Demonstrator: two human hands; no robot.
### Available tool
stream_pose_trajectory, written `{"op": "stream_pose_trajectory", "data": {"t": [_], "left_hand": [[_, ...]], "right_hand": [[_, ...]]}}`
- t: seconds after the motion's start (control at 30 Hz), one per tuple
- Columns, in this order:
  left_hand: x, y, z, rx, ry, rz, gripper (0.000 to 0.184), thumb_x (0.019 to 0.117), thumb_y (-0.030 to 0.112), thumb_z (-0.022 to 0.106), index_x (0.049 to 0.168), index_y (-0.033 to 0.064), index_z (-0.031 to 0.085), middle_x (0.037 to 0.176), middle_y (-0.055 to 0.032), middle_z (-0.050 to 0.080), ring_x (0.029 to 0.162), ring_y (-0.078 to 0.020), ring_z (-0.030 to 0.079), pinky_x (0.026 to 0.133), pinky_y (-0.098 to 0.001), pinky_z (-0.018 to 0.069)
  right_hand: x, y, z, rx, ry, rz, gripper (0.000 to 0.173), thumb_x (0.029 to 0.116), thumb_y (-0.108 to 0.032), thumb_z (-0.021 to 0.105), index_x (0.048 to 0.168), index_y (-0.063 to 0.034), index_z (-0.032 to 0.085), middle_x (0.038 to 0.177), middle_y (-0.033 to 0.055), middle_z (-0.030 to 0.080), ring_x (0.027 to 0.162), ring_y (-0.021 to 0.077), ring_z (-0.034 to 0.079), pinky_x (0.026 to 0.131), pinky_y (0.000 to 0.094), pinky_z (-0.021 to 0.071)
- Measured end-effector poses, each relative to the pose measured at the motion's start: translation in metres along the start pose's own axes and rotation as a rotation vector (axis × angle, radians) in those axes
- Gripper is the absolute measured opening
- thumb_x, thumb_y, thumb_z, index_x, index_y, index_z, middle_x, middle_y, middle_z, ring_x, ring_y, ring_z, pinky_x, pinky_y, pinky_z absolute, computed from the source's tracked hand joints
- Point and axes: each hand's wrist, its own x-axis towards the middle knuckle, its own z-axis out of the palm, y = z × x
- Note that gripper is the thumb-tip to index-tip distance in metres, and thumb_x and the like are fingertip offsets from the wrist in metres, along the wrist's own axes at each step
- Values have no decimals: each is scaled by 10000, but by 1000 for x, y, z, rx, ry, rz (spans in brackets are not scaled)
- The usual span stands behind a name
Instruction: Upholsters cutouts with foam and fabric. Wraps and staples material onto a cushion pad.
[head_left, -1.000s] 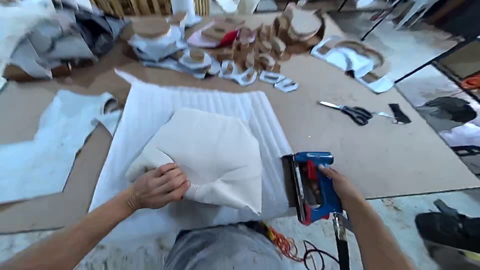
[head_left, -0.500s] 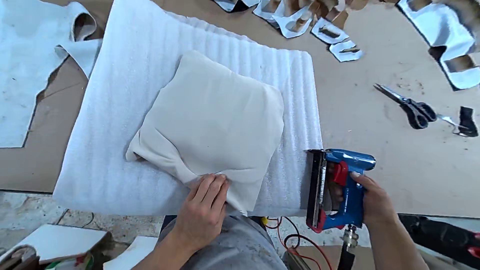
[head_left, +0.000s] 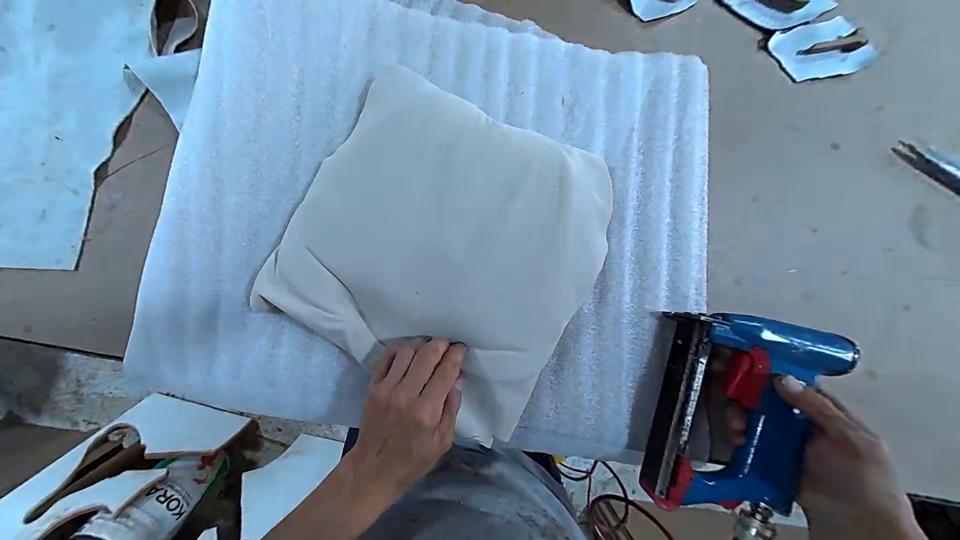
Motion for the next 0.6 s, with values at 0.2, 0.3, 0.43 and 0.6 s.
{"op": "stream_pose_trajectory", "data": {"t": [0.2,0.3,0.43,0.6], "left_hand": [[8,4,2,98,-40,-6,350,1028,317,464,1178,186,752,1214,-56,699,1137,-262,637,893,-452,512],[-7,5,-3,-46,-16,20,400,1030,323,469,1283,130,712,1306,-77,681,1251,-270,605,1028,-473,490],[-30,-3,15,-160,108,175,449,1058,305,427,1390,75,623,1468,-89,601,1403,-257,523,1177,-442,406],[-46,-8,26,-181,130,259,528,1078,339,349,1436,20,571,1504,-111,568,1451,-248,469,1223,-414,316]], "right_hand": [[-24,-46,20,-89,3,7,304,1007,-263,392,1234,-143,555,982,62,743,542,133,648,454,279,554],[-73,-112,71,-392,-7,-67,304,1032,-128,357,1308,-67,469,1057,55,726,584,142,670,502,303,594],[-131,-171,163,-773,-103,-143,268,991,-86,492,1247,-6,481,941,28,711,613,151,701,552,343,637],[-139,-173,259,-1022,-152,11,257,945,-244,584,1182,-150,546,881,19,742,549,175,695,472,332,613]]}}
